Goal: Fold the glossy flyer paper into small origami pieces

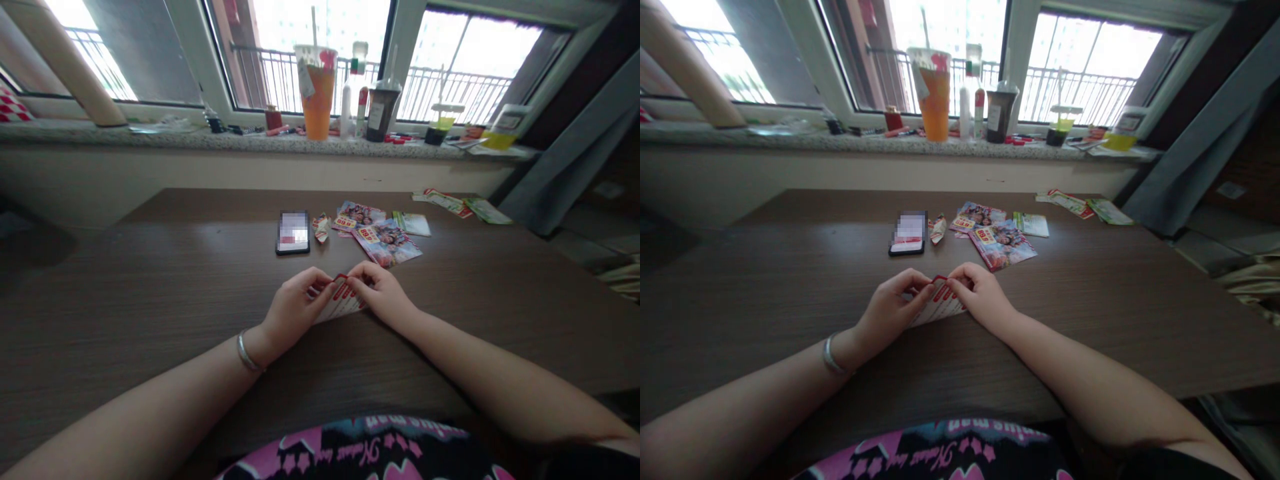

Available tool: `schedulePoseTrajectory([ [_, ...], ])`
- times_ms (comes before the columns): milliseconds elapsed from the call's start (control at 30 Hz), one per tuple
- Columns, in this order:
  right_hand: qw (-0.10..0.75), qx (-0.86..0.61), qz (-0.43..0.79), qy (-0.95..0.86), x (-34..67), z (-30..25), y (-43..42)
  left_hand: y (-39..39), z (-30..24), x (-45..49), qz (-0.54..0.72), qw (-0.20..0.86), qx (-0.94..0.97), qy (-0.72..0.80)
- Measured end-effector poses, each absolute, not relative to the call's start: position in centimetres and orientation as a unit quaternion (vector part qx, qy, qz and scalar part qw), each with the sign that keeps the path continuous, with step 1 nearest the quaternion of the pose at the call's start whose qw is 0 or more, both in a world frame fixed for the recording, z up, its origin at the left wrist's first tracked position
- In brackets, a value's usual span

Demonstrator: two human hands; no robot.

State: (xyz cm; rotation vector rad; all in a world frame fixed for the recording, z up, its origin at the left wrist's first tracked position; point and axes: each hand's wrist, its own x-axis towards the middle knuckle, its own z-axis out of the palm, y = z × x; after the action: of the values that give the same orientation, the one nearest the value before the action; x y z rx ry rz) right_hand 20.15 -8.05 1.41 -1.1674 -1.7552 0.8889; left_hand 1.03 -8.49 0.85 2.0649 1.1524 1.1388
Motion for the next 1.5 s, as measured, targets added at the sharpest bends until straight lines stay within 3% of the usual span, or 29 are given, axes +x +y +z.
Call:
schedulePoseTrajectory([
  [1500,0.415,-0.493,0.369,-0.67,20.6,0.3,-7.4,-7.7,-0.1,0.3,0.373,0.307,0.746,0.459],
])
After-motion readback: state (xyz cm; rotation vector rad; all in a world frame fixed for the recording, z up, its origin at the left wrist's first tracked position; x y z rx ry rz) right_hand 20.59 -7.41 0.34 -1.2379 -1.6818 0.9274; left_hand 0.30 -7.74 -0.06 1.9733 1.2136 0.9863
